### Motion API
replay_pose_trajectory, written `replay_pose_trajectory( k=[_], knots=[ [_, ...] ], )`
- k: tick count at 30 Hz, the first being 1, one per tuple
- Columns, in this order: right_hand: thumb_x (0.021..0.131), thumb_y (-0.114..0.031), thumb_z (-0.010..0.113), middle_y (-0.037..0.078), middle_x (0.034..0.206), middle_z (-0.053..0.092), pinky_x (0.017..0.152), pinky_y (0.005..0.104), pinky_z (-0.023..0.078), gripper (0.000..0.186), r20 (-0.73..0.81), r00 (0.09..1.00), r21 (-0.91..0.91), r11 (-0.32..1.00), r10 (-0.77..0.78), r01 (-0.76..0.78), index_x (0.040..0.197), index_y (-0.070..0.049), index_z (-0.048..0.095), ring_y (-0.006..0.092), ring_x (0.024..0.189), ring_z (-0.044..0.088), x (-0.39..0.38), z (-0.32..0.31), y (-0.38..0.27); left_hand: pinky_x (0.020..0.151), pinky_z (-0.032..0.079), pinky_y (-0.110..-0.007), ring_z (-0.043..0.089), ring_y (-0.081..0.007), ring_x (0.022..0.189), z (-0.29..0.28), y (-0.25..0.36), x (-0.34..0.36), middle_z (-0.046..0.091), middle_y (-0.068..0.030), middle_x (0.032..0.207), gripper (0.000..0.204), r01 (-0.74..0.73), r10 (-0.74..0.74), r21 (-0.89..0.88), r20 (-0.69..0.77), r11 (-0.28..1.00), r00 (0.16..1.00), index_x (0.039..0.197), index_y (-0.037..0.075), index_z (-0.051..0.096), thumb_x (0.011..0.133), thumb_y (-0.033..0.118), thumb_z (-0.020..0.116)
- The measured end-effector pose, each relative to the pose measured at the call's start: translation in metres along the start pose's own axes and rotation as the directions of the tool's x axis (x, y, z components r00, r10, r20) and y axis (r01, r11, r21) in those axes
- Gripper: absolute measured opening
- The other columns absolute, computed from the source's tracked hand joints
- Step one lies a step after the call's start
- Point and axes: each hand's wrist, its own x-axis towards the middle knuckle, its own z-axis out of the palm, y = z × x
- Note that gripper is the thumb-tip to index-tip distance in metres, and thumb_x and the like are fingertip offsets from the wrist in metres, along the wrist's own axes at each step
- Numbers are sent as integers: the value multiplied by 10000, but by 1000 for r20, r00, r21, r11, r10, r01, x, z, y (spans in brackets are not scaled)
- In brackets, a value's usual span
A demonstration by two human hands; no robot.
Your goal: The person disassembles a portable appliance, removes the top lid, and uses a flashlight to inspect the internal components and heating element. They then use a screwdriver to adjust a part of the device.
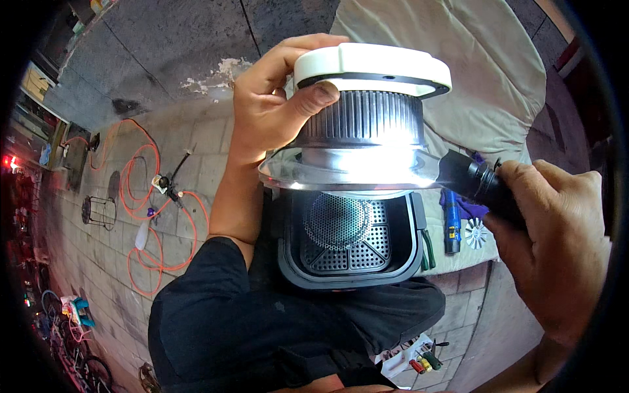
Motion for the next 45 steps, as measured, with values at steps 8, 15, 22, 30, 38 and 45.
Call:
replay_pose_trajectory(
  k=[8, 15, 22, 30, 38, 45],
  knots=[
    [893, -121, 785, 180, 925, 712, 752, 398, 502, 338, 97, 994, -1, 999, -49, 50, 1167, 32, 660, 261, 774, 670, 2, -12, -5, 918, 573, -327, 713, -222, 1102, -3, -3, 0, 724, -172, 1242, 372, 17, -17, -39, -8, 999, 1000, 1133, -6, 707, 892, 253, 822],
    [908, -108, 775, 197, 929, 726, 782, 386, 527, 296, 128, 991, 95, 995, -46, 34, 1145, 31, 667, 263, 787, 708, 7, -12, -7, 987, 555, -366, 703, -236, 1125, -2, -2, 1, 723, -179, 1237, 546, 30, -30, -23, -17, 999, 999, 1253, -40, 687, 896, 352, 817],
    [884, -96, 797, 196, 904, 732, 778, 381, 523, 298, 130, 991, -66, 997, -40, 48, 1124, 33, 676, 251, 765, 706, 8, -15, -10, 900, 564, -305, 710, -217, 1103, -4, -6, 2, 723, -164, 1252, 287, -30, 30, -27, -10, 999, 1000, 1060, 17, 723, 881, 213, 833],
    [868, -77, 805, 175, 884, 726, 756, 406, 488, 288, 61, 996, -41, 997, -69, 71, 1113, 9, 681, 247, 731, 682, 7, -11, -14, 898, 566, -309, 710, -216, 1103, -7, -5, 3, 719, -165, 1259, 276, -26, 27, -8, 8, 1000, 1000, 1065, 20, 721, 889, 203, 827],
    [857, -77, 811, 160, 854, 707, 736, 410, 450, 269, 53, 993, -24, 994, -104, 105, 1076, -5, 673, 259, 682, 637, 10, -18, -19, 912, 562, -311, 706, -211, 1114, -7, -5, 1, 720, -155, 1260, 276, 27, -27, -50, -13, 998, 1000, 1074, 18, 723, 894, 200, 826],
    [859, -70, 810, 176, 883, 728, 733, 400, 513, 280, 110, 982, 15, 989, -151, 150, 1083, 28, 673, 261, 720, 710, 15, -26, -22, 949, 569, -348, 707, -231, 1128, -9, -6, 2, 724, -168, 1246, 417, 13, -13, 30, 8, 999, 1000, 1197, -9, 705, 908, 273, 809]
  ],
)
